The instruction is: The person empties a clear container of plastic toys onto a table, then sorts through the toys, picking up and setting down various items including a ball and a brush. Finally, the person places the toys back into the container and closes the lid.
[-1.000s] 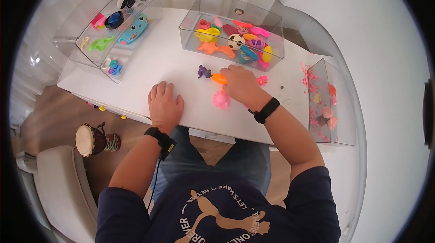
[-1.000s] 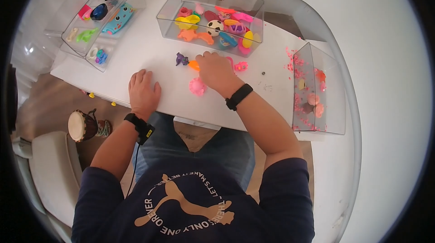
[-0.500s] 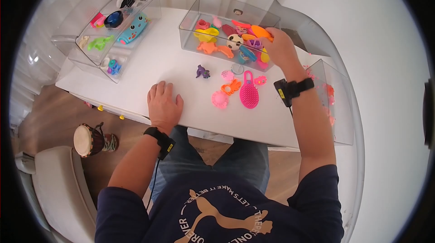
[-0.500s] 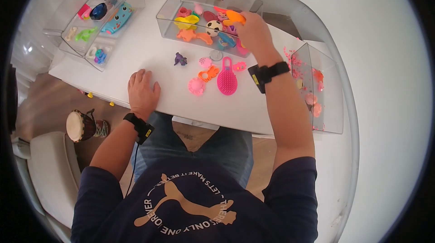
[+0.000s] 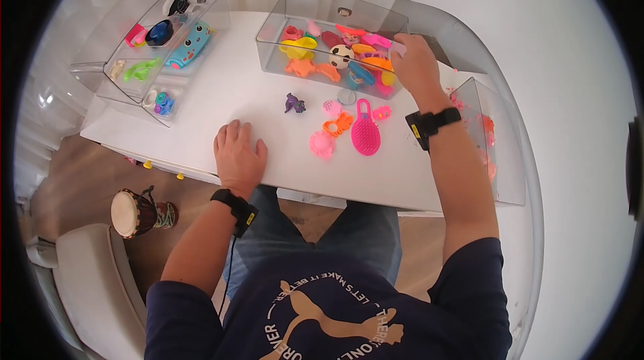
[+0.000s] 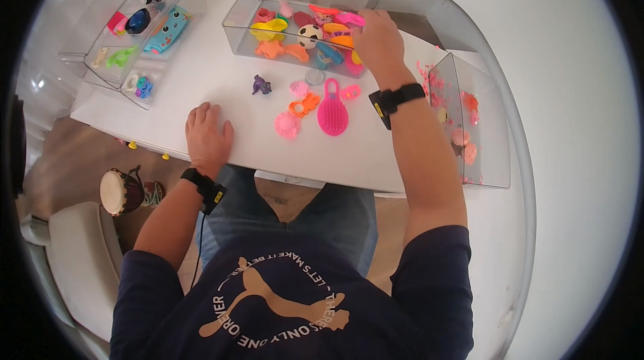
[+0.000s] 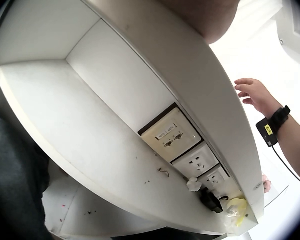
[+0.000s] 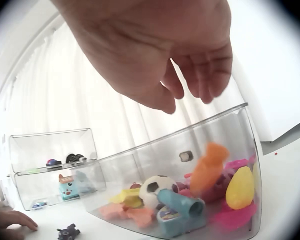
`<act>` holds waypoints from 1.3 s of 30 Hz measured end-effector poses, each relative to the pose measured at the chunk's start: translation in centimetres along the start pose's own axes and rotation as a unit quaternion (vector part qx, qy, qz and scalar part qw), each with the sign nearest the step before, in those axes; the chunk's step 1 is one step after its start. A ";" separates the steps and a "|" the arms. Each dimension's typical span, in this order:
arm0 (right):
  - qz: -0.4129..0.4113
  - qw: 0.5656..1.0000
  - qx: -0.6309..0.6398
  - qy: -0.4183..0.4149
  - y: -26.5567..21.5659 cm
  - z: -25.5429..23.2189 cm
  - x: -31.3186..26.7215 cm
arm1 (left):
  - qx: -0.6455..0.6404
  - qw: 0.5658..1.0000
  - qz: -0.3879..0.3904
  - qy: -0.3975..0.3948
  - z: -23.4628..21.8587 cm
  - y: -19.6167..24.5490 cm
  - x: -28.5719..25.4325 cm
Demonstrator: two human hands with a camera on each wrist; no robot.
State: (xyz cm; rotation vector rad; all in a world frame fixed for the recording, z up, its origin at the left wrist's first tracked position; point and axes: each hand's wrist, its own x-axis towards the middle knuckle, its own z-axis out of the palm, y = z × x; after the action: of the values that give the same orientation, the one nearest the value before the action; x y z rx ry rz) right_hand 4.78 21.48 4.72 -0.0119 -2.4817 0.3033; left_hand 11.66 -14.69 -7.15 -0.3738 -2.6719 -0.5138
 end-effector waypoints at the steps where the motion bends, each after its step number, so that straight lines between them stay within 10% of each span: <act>1: -0.001 1.000 0.025 0.012 -1.2 -1.3 -0.7 | -0.003 1.000 0.000 0.001 0.0 0.0 0.0; 7: 0.026 0.963 0.152 -0.222 -2.6 -3.7 -7.3 | 0.003 1.000 -0.003 0.002 0.1 0.0 -0.2; 22: -0.015 0.959 -0.016 -0.282 -0.6 -0.3 -10.1 | 0.006 1.000 -0.009 -0.005 0.3 -0.1 -0.2; 31: 0.027 0.992 0.109 -0.065 -1.3 -2.6 -2.0 | 0.007 1.000 -0.008 -0.005 0.0 0.1 -0.1; 39: 0.052 0.978 -0.085 -0.184 -0.7 1.3 1.8 | -0.002 1.000 -0.003 -0.003 -0.2 0.1 -0.1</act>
State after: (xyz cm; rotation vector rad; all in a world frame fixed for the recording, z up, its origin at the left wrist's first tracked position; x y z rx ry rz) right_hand 2.62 20.62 4.93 -0.1716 -2.8752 0.1442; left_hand 11.88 -14.68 -7.01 -0.3689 -2.6790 -0.5210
